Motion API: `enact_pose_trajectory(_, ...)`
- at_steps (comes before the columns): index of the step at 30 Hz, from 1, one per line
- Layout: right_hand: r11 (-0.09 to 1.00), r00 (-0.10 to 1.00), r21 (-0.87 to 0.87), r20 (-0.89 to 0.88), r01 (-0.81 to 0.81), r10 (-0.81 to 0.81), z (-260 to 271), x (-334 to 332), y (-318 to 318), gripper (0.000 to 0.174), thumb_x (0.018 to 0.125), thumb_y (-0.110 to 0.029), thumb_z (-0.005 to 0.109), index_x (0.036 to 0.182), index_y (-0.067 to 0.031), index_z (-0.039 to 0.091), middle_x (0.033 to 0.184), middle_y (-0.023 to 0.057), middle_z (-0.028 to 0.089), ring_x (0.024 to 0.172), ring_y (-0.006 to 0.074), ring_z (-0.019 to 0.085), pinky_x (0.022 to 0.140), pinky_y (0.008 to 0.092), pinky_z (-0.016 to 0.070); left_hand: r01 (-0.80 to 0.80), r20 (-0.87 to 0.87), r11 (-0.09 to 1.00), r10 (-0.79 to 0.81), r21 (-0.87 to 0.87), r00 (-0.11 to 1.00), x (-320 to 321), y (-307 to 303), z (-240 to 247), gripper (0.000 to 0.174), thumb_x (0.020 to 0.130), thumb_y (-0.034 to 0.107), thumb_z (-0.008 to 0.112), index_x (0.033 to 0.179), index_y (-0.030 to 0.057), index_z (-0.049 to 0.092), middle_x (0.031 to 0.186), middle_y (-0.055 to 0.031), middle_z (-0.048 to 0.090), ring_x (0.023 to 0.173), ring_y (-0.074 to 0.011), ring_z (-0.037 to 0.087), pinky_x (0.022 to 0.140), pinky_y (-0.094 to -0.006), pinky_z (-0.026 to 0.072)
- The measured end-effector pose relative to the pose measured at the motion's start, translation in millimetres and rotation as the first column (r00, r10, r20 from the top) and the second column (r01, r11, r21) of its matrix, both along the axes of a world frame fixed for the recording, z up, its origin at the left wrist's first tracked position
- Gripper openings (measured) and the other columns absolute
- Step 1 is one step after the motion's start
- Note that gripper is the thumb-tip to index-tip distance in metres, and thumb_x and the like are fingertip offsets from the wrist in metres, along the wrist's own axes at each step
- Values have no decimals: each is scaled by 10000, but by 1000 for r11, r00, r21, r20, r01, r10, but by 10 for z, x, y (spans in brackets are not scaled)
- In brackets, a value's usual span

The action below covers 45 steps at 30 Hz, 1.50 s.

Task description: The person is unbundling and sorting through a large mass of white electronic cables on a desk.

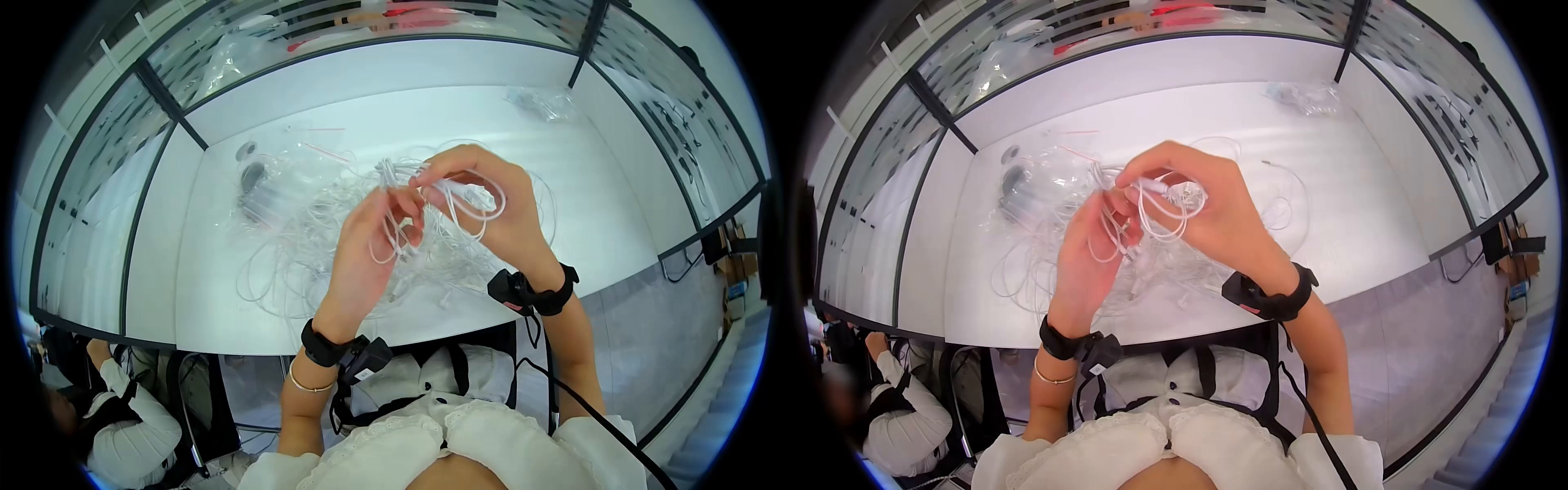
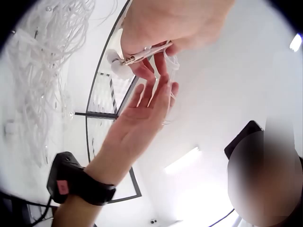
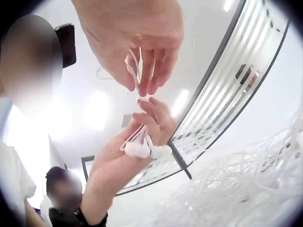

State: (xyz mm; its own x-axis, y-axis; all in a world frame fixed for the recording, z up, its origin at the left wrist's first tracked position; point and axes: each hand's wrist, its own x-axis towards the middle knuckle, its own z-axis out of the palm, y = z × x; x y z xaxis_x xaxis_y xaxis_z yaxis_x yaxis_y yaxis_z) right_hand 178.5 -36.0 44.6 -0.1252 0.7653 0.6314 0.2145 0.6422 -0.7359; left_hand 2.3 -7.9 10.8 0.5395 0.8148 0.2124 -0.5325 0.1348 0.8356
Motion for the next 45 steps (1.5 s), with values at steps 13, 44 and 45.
enact_pose_trajectory(13, 983, 760, 160, 627, 88, -170, -100, -105, -286, 541, 758, -121, 695, 1279, -145, 552, 1381, 61, 492, 1360, 287, 353, 1113, 541, 224, -208, -20, 975, 207, -73, 978, 46, -68, 104, 306, 965, 219, 541, 1215, 48, 495, 1234, -129, 588, 1034, -190, 603, 851, -327, 488)
enact_pose_trajectory(44, 968, 977, -242, -212, -69, 17, 126, -96, 176, 173, 873, -177, 700, 914, -21, 637, 738, -6, 647, 660, 23, 552, 581, 191, 414, 303, -223, 953, -293, 11, 930, -72, -71, 78, 296, 943, 248, 591, 1125, 27, 517, 1074, -166, 639, 824, -199, 674, 637, -297, 547)
enact_pose_trajectory(45, 969, 974, -236, -227, -71, 16, 121, -107, 187, 174, 871, -180, 702, 913, -23, 639, 744, -6, 648, 661, 21, 550, 578, 192, 414, 294, -204, 956, -286, 7, 936, -68, -74, 76, 320, 939, 252, 596, 1149, 27, 508, 1086, -164, 637, 839, -202, 672, 640, -301, 549)
